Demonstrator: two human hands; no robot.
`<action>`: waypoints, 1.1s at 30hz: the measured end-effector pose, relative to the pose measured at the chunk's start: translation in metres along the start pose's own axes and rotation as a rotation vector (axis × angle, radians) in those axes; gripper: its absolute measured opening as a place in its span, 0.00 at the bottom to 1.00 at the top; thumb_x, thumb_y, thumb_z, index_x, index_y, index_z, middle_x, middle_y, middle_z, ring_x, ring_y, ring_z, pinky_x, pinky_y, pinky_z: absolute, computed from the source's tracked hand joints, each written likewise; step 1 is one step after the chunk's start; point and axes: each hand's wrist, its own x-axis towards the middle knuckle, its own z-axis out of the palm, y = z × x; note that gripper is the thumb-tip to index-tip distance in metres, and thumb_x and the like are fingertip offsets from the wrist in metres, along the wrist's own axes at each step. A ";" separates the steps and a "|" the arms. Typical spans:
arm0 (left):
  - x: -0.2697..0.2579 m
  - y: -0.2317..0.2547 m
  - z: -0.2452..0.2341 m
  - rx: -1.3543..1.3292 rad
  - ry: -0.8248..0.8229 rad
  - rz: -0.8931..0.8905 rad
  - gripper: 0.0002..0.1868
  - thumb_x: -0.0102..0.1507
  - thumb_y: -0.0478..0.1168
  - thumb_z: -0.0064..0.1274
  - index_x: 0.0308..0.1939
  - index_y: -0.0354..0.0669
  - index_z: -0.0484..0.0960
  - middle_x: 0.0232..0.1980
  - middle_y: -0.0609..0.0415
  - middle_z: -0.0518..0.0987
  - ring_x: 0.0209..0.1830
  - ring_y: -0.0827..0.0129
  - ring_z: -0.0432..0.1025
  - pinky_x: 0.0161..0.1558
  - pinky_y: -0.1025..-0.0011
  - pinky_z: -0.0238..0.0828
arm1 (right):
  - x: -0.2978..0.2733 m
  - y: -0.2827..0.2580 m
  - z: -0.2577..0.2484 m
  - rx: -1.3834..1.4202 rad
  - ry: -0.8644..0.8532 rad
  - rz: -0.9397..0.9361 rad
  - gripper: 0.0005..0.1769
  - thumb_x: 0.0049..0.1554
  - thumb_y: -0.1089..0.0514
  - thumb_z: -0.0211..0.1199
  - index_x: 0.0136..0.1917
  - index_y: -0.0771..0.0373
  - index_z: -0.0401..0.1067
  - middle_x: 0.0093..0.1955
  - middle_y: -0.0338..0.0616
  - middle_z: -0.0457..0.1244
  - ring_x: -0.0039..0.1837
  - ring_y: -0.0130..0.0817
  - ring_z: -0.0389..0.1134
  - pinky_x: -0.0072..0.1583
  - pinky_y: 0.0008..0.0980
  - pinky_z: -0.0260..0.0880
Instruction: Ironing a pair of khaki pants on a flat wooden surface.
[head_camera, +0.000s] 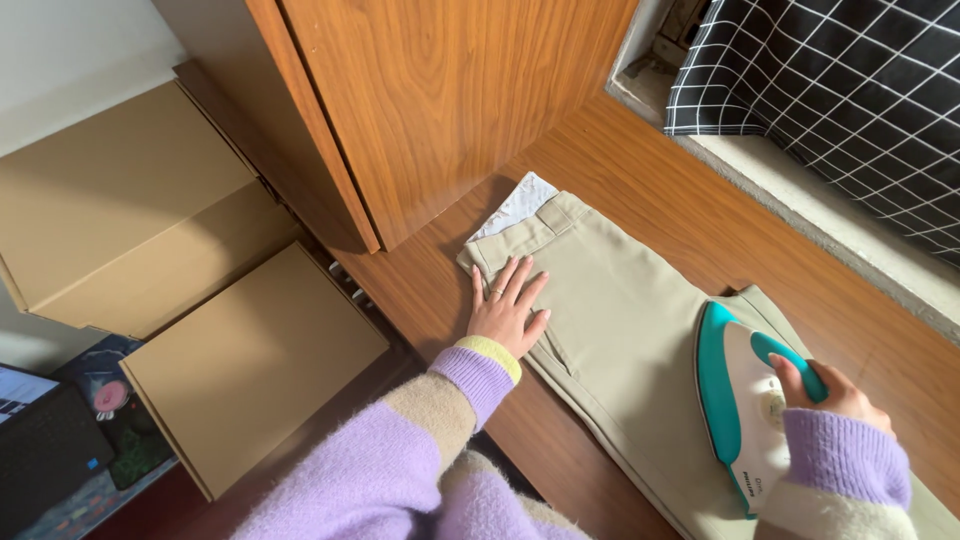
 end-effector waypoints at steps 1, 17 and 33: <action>0.001 0.003 -0.001 -0.001 -0.001 0.003 0.35 0.71 0.58 0.38 0.82 0.55 0.62 0.90 0.49 0.46 0.89 0.55 0.34 0.77 0.23 0.20 | -0.003 -0.003 -0.003 0.000 0.001 0.003 0.34 0.71 0.26 0.59 0.73 0.51 0.80 0.51 0.52 0.81 0.47 0.46 0.81 0.50 0.42 0.85; 0.024 0.137 0.039 -0.140 -0.131 0.267 0.36 0.75 0.62 0.22 0.80 0.51 0.63 0.89 0.54 0.51 0.90 0.55 0.40 0.81 0.30 0.28 | -0.056 0.006 -0.015 -0.241 -0.105 -0.366 0.30 0.53 0.28 0.66 0.69 0.23 0.74 0.50 0.26 0.80 0.39 0.20 0.83 0.44 0.19 0.87; 0.017 0.131 0.032 -0.079 -0.075 0.319 0.39 0.76 0.63 0.21 0.85 0.47 0.53 0.88 0.53 0.55 0.89 0.57 0.43 0.81 0.33 0.29 | -0.043 0.050 -0.043 -0.320 -0.331 -0.064 0.32 0.60 0.26 0.59 0.77 0.19 0.66 0.64 0.27 0.78 0.49 0.22 0.85 0.48 0.21 0.92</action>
